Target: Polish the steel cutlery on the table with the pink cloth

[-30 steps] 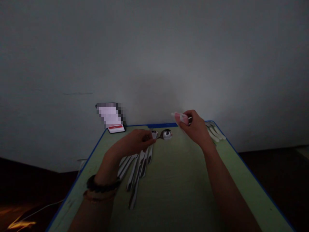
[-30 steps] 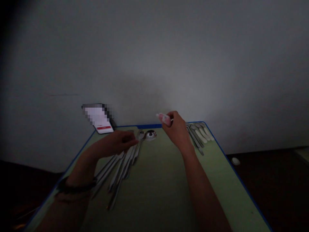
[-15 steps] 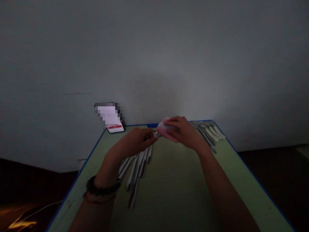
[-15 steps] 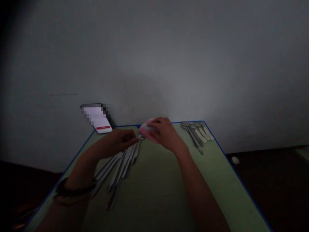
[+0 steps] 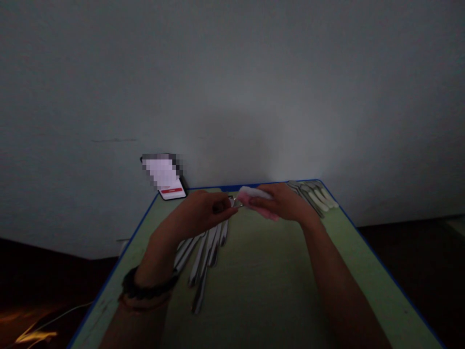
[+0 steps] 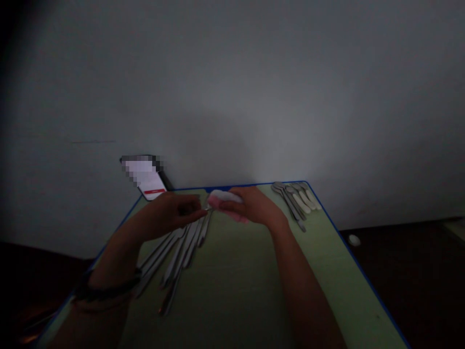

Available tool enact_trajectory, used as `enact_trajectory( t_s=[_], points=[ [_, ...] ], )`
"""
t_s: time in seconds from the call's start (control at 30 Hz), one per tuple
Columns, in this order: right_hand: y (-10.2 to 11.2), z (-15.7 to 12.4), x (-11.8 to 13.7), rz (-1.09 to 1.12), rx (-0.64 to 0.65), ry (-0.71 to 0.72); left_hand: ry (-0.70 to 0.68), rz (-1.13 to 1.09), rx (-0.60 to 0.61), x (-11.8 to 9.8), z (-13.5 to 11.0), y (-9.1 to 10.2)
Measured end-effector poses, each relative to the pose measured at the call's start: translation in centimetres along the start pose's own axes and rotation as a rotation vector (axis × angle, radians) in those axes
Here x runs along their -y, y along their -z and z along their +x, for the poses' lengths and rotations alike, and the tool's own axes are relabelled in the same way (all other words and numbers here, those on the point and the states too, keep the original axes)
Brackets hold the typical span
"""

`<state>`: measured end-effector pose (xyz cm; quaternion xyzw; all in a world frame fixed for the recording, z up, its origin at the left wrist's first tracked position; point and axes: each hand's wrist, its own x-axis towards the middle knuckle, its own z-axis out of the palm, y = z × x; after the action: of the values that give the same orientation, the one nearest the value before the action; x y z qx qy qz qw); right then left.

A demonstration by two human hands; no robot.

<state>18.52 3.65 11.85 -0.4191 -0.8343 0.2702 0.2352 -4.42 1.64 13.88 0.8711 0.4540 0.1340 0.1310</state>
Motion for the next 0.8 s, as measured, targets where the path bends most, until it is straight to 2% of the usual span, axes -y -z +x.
enact_trajectory(
  t_s=[0.13, 0.23, 0.3, 0.4, 0.5, 0.67, 0.73, 0.8],
  points=[
    [0.5, -0.2, 0.4, -0.036, -0.105, 0.000, -0.013, -0.068, -0.046, -0.5, 0.1, -0.1],
    [0.5, -0.1, 0.5, -0.070, -0.248, -0.010, 0.017, -0.133, -0.077, -1.1, 0.3, -0.2],
    [0.3, 0.0, 0.6, -0.089, -0.365, -0.039, 0.029, -0.193, -0.042, -1.4, 0.4, -0.2],
    [-0.1, 0.2, 0.6, -0.061, -0.526, -0.108, 0.005, -0.283, 0.092, -1.6, 0.5, -0.2],
    [-0.7, 0.7, 0.7, 0.045, -0.631, -0.157, 0.006, -0.314, 0.140, -1.5, 0.4, 0.0],
    [-1.8, 1.5, 0.3, 0.253, -0.779, -0.157, 0.017, -0.319, 0.088, -1.0, 0.2, 0.3],
    [-1.9, 1.7, -0.1, 0.413, -0.834, -0.186, 0.017, -0.316, 0.075, -0.7, 0.1, 0.5],
    [-1.9, 1.8, -0.6, 0.649, -0.805, -0.198, 0.024, -0.311, 0.061, -0.5, -0.1, 0.6]
  ],
)
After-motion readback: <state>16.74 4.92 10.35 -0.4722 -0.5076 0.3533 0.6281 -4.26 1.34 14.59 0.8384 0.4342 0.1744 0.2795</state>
